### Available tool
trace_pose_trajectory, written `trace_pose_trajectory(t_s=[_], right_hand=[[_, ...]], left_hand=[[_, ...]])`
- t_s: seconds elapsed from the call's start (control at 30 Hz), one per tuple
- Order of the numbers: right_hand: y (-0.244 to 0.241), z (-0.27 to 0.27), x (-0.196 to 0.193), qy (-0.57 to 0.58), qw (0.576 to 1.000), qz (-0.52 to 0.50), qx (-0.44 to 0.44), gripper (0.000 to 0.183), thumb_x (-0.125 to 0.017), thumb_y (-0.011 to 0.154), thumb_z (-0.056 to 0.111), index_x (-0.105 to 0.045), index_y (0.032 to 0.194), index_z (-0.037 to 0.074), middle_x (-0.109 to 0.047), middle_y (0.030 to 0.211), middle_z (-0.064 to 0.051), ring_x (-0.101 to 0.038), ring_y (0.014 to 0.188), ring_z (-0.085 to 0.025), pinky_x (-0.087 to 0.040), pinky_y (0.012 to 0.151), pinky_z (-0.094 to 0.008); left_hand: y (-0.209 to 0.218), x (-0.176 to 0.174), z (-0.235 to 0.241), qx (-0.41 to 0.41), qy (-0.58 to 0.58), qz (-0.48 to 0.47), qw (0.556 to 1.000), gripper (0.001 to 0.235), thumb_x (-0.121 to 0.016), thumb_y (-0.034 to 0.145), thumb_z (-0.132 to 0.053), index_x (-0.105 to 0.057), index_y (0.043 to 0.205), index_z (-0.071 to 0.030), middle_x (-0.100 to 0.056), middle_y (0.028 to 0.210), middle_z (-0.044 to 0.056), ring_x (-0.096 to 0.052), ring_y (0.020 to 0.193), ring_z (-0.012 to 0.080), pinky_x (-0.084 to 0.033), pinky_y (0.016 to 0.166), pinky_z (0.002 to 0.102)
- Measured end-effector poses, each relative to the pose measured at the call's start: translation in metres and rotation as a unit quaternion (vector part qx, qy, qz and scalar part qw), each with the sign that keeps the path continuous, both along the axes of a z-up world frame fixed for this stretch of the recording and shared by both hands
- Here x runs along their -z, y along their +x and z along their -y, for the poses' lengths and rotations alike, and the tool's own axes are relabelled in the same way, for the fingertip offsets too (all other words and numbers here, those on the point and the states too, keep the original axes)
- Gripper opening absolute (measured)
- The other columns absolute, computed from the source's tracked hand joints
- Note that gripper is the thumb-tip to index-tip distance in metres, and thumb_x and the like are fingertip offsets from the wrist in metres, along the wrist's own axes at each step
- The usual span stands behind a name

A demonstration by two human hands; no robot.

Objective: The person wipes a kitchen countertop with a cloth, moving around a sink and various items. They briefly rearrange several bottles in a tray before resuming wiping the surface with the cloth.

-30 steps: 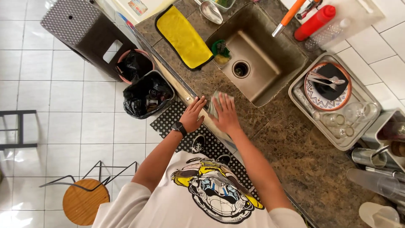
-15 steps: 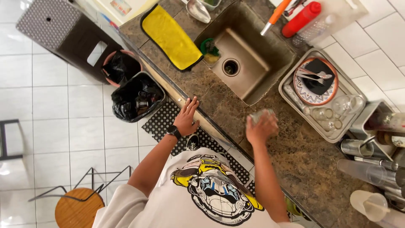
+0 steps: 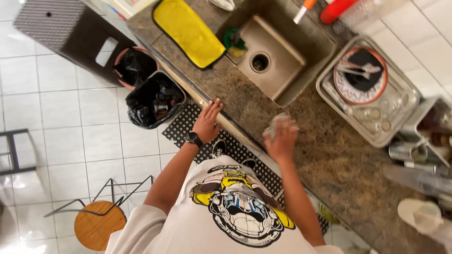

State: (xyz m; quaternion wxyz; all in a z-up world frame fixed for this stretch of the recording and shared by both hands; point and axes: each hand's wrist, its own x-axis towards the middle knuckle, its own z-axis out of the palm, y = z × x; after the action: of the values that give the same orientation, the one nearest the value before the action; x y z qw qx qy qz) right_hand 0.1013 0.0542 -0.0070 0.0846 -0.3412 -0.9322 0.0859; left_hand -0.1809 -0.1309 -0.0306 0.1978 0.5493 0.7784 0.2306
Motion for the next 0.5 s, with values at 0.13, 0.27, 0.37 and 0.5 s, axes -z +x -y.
trace_pose_trajectory(t_s=[0.13, 0.27, 0.37, 0.5], right_hand=[[0.040, -0.055, -0.001, -0.129, 0.969, 0.040, 0.206, 0.083, -0.037, 0.110, 0.064, -0.013, 0.172, 0.015, -0.001, 0.176, -0.021, 0.000, 0.161, -0.045, -0.003, 0.127, -0.064], [0.024, -0.093, 0.043, -0.012, 0.968, 0.023, 0.251, 0.086, -0.052, 0.105, 0.064, -0.031, 0.167, 0.007, -0.023, 0.169, -0.028, -0.025, 0.153, -0.054, -0.019, 0.120, -0.071], [-0.003, -0.090, 0.055, 0.183, 0.970, -0.100, 0.124, 0.078, -0.085, 0.087, 0.043, -0.059, 0.149, 0.003, -0.058, 0.143, -0.031, -0.053, 0.133, -0.051, -0.035, 0.109, -0.067], [-0.019, -0.084, 0.015, -0.091, 0.990, -0.030, 0.106, 0.085, -0.050, 0.107, 0.063, -0.021, 0.170, 0.015, -0.018, 0.174, -0.018, -0.014, 0.160, -0.040, -0.005, 0.128, -0.060]], left_hand=[[0.002, 0.001, -0.006, 0.000, 0.031, -0.022, 0.999, 0.078, -0.070, 0.091, -0.021, -0.033, 0.159, -0.011, -0.019, 0.170, 0.008, -0.021, 0.154, 0.0354, -0.028, 0.123, 0.056], [0.004, -0.006, -0.004, 0.019, 0.021, -0.029, 0.999, 0.081, -0.067, 0.095, -0.022, -0.024, 0.164, -0.013, -0.012, 0.172, 0.006, -0.014, 0.156, 0.0350, -0.026, 0.123, 0.053], [0.004, -0.010, -0.005, 0.016, 0.026, -0.030, 0.999, 0.082, -0.069, 0.093, -0.022, -0.027, 0.162, -0.011, -0.016, 0.171, 0.009, -0.016, 0.155, 0.0363, -0.027, 0.123, 0.052], [0.004, -0.010, -0.006, 0.011, 0.026, -0.021, 0.999, 0.083, -0.070, 0.092, -0.022, -0.027, 0.162, -0.010, -0.017, 0.170, 0.010, -0.016, 0.155, 0.0369, -0.025, 0.124, 0.051]])
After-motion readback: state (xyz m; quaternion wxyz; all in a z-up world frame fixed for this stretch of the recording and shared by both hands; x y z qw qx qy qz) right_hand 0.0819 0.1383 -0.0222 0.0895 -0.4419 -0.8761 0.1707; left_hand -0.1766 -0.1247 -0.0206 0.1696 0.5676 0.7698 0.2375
